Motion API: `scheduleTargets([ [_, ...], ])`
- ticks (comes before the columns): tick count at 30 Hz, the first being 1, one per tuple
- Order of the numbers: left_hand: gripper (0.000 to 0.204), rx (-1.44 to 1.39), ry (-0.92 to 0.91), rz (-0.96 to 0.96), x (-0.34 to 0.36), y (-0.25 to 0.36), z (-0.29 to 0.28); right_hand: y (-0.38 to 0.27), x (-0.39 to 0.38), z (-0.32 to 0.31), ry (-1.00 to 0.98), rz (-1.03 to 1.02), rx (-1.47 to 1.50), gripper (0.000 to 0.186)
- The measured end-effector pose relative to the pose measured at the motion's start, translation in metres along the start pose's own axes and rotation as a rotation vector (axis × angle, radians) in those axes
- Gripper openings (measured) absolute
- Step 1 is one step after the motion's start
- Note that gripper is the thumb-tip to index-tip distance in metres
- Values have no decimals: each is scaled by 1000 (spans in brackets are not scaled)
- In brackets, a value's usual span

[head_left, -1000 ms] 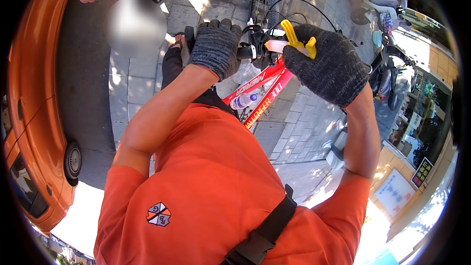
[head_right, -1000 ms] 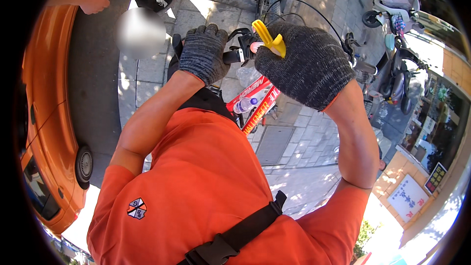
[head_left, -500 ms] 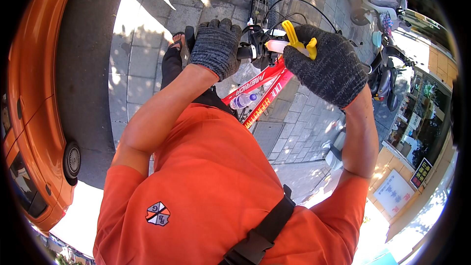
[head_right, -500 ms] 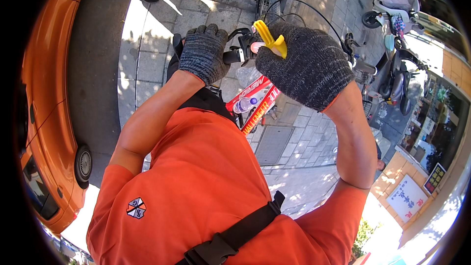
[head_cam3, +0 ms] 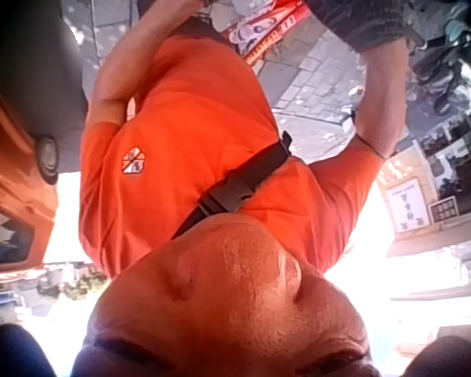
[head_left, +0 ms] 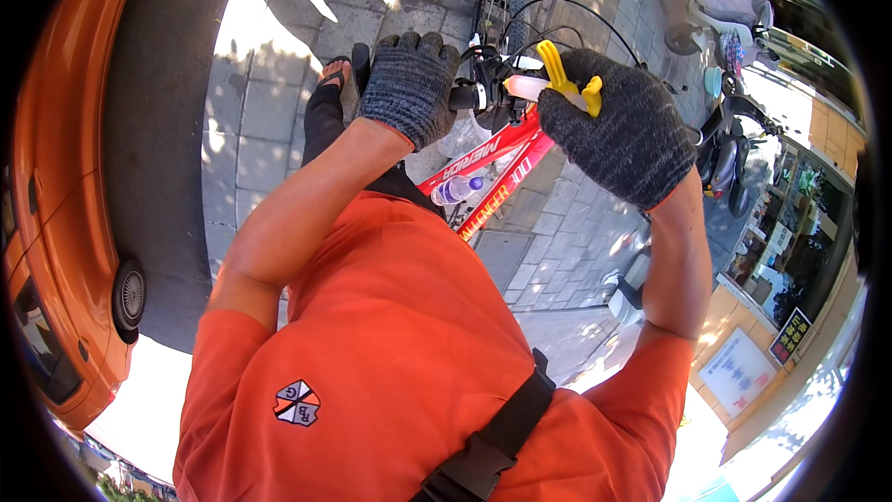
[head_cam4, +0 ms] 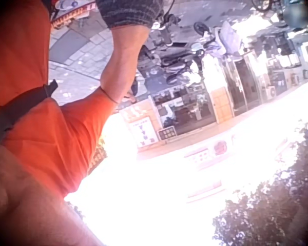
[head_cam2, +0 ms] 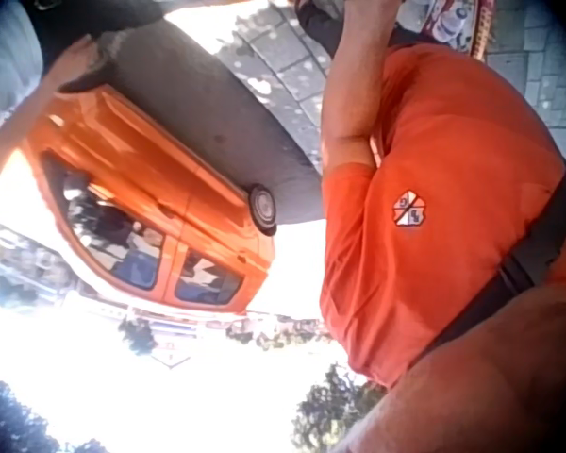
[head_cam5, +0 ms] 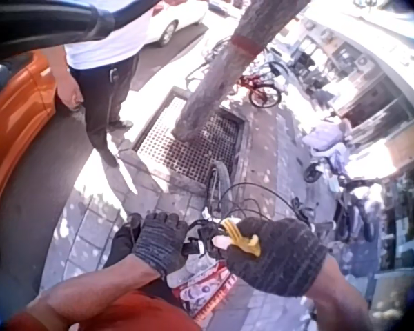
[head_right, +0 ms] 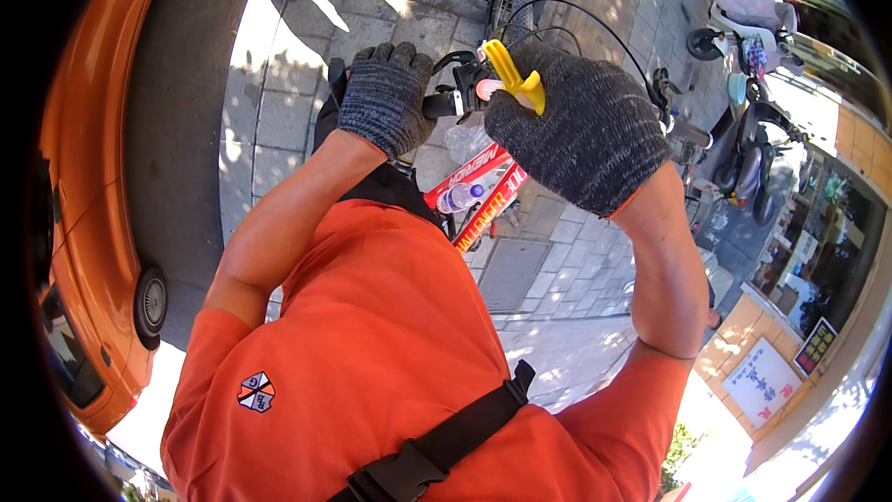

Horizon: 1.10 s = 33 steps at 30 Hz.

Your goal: The person applies lubricant from a syringe to the bicycle's handlebar brake lever and cable housing. They then enter a shop to retrieve a package and return to the bicycle to continue applying lubricant to the handlebar components.

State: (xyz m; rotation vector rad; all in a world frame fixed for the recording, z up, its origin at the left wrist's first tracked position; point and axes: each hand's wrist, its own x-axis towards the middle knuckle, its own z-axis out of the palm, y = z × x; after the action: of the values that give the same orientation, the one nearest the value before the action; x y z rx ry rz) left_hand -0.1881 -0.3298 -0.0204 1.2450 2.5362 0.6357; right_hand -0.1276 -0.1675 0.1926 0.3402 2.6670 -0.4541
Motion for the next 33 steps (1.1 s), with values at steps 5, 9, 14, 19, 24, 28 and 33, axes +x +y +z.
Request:
scheduleTargets([
  [5, 48, 35, -9, -3, 1, 1, -2, -8, -1, -6, -52, 80, 27, 38],
  [9, 48, -8, -50, -23, 4, 3, -6, -4, 0, -4, -24, 29, -35, 40],
  [14, 50, -11, 265, 106, -8, -4, 13, -1, 0, -2, -54, 53, -64, 42],
  [19, 51, 27, 393, 68, -9, 2, 14, -3, -1, -4, -74, 89, -15, 43],
  [24, 50, 25, -39, -15, 0, 3, 0, -2, -4, -3, -54, 73, -28, 43],
  [28, 49, 30, -6, -12, 0, 3, 4, 4, -8, 0, 5, 11, -31, 43],
  [33, 47, 19, 22, -9, -2, 3, 4, 2, -8, -1, -15, 25, -29, 43],
])
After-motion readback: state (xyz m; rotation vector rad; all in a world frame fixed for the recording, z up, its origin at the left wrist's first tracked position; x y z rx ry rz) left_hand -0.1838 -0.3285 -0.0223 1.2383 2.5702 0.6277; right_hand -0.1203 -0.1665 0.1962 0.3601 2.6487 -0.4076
